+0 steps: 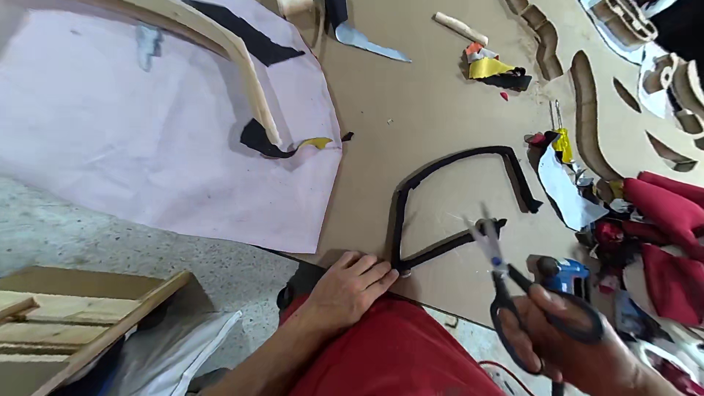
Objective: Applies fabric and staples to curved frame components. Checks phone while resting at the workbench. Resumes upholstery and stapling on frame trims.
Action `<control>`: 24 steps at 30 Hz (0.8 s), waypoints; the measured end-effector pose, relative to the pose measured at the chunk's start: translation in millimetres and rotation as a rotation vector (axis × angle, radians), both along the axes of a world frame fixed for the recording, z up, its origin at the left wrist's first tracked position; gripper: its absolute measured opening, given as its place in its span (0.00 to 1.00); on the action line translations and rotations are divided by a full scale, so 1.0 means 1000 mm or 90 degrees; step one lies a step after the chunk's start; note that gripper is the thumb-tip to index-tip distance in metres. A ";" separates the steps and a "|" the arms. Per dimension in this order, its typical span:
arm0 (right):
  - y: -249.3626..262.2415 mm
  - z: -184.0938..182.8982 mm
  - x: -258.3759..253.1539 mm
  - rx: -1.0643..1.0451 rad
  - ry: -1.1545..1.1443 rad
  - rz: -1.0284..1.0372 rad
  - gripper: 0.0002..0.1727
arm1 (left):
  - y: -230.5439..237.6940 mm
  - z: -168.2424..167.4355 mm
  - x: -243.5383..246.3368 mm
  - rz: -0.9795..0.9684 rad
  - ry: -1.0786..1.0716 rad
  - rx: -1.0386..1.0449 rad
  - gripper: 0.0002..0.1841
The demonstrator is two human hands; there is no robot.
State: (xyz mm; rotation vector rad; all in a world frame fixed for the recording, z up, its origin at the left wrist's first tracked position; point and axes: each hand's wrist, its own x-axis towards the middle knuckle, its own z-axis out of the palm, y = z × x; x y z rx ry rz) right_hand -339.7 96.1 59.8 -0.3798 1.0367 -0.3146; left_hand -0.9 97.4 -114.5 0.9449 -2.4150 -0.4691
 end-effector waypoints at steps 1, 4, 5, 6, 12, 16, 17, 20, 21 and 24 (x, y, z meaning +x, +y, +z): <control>0.003 0.004 0.011 0.062 -0.011 0.006 0.35 | 0.000 -0.003 -0.002 -0.008 0.004 -0.006 0.18; 0.007 0.014 0.037 0.181 0.019 -0.016 0.31 | 0.001 -0.010 -0.002 -0.014 0.005 -0.031 0.20; 0.007 0.016 0.043 0.198 0.025 -0.019 0.31 | 0.002 -0.011 -0.001 -0.016 0.001 -0.033 0.21; 0.006 0.018 0.050 0.206 0.030 -0.022 0.31 | 0.003 -0.011 -0.001 -0.017 -0.005 -0.036 0.22; 0.004 0.030 0.085 0.293 0.111 -0.058 0.28 | -0.002 -0.005 -0.004 -0.029 -0.051 -0.007 0.25; -0.001 0.036 0.100 0.305 0.135 -0.088 0.27 | -0.007 -0.001 0.000 -0.082 -0.061 0.022 0.25; -0.002 0.037 0.104 0.308 0.137 -0.091 0.27 | -0.009 0.000 0.001 -0.088 -0.058 0.026 0.25; -0.006 0.039 0.109 0.336 0.158 -0.092 0.29 | -0.014 0.003 0.001 -0.108 -0.054 0.053 0.24; -0.008 0.040 0.110 0.348 0.157 -0.095 0.30 | -0.016 0.004 0.000 -0.113 -0.054 0.061 0.24; -0.013 0.042 0.112 0.372 0.175 -0.095 0.30 | -0.018 0.006 0.000 -0.117 -0.053 0.080 0.24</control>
